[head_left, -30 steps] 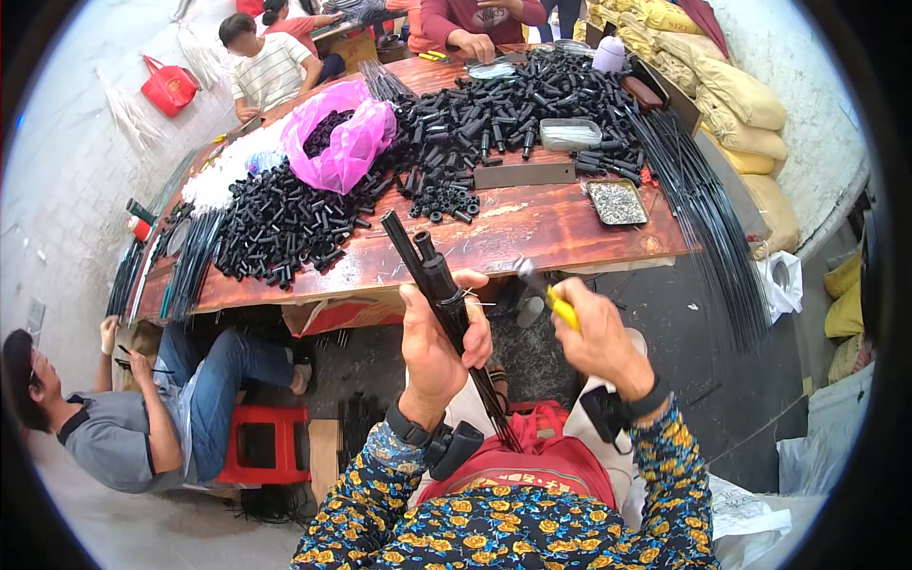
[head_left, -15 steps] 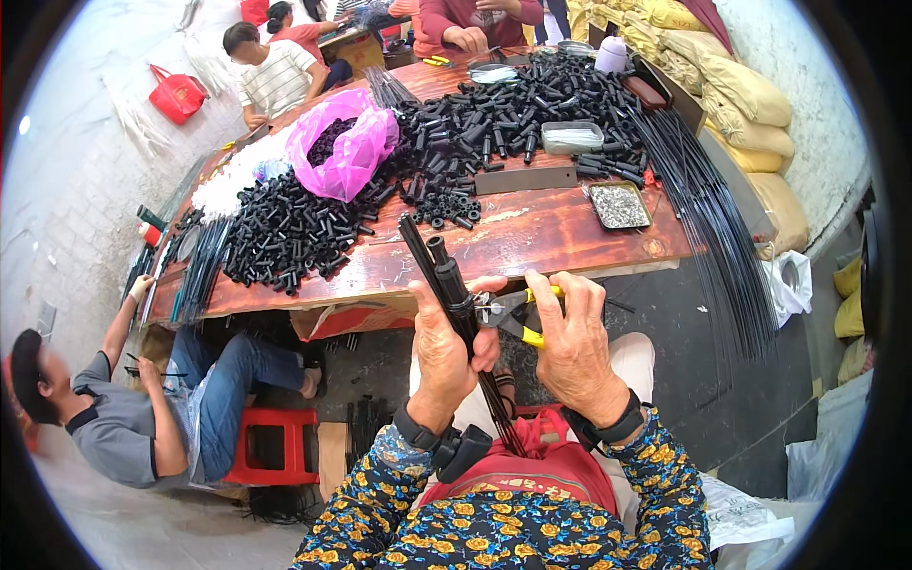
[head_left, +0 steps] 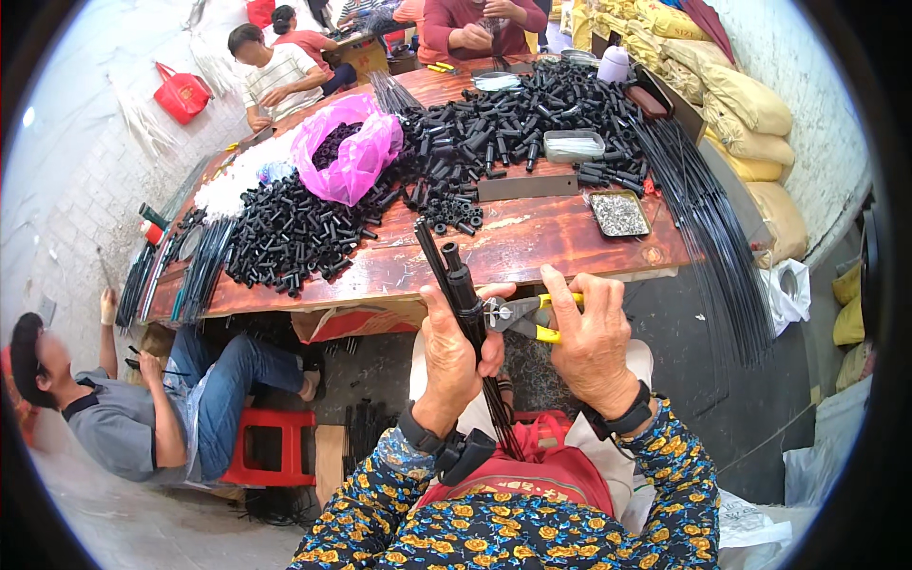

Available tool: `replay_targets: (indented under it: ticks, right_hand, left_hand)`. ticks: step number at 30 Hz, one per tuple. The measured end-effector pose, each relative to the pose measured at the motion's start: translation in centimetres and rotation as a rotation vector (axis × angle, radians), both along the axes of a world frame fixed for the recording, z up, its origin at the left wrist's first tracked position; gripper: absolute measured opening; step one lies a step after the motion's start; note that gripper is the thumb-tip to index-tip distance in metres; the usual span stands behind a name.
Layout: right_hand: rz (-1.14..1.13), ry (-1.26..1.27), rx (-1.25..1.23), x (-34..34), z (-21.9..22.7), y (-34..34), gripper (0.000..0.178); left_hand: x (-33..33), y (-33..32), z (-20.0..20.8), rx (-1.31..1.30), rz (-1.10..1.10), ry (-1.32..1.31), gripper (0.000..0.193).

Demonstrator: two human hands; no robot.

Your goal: Assembling black umbrella ribs and plastic components at a factory workbench.

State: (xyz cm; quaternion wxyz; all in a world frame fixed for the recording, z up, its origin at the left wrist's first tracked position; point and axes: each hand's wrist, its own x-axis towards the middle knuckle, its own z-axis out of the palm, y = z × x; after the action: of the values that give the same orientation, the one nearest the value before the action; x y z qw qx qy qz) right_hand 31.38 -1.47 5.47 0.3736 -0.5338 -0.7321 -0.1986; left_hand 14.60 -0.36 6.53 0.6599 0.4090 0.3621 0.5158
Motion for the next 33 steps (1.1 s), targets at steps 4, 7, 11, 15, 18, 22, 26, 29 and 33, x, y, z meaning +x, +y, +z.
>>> replay_targets:
  ticks: [4,7,11,15,18,22,26,29,33]
  right_hand:
    - [0.144,-0.079,-0.008,2.0,2.7,0.2,0.05]
    - [0.354,-0.121,-0.057,4.0,3.8,1.6,0.045]
    - [0.931,0.664,-1.807,4.5,5.0,1.4,0.046]
    - [0.733,0.232,-1.541,4.2,7.2,0.7,0.059]
    - [0.383,-0.296,-0.509,3.4,6.2,-1.2,0.07]
    - [0.383,-0.334,-0.272,3.7,7.2,-1.6,0.063]
    - [0.867,0.326,-1.366,5.2,5.2,0.7,0.042]
    - [0.956,0.619,-1.993,4.9,6.5,0.9,0.054]
    - [0.78,0.221,-1.467,5.0,6.8,0.5,0.068]
  left_hand:
    - [-0.1,-0.1,-0.4,-0.001,-0.021,-0.041,0.103]
    - [0.3,-1.0,-0.9,0.101,0.041,-0.139,0.101]
    - [-0.4,-1.5,-0.6,0.263,-0.101,-0.001,0.068]
    - [-0.5,-1.6,-0.6,0.213,-0.093,-0.079,0.057]
    - [-0.1,-1.5,-0.4,0.203,-0.045,-0.068,0.058]
    - [-0.6,-1.0,-0.8,0.229,-0.062,-0.111,0.069]
    - [-0.3,-1.3,-0.5,0.201,-0.127,-0.135,0.08]
    - [-0.4,-1.5,-0.7,0.233,-0.163,-0.097,0.063]
    - [-0.6,-1.6,-0.2,0.18,-0.167,-0.124,0.04]
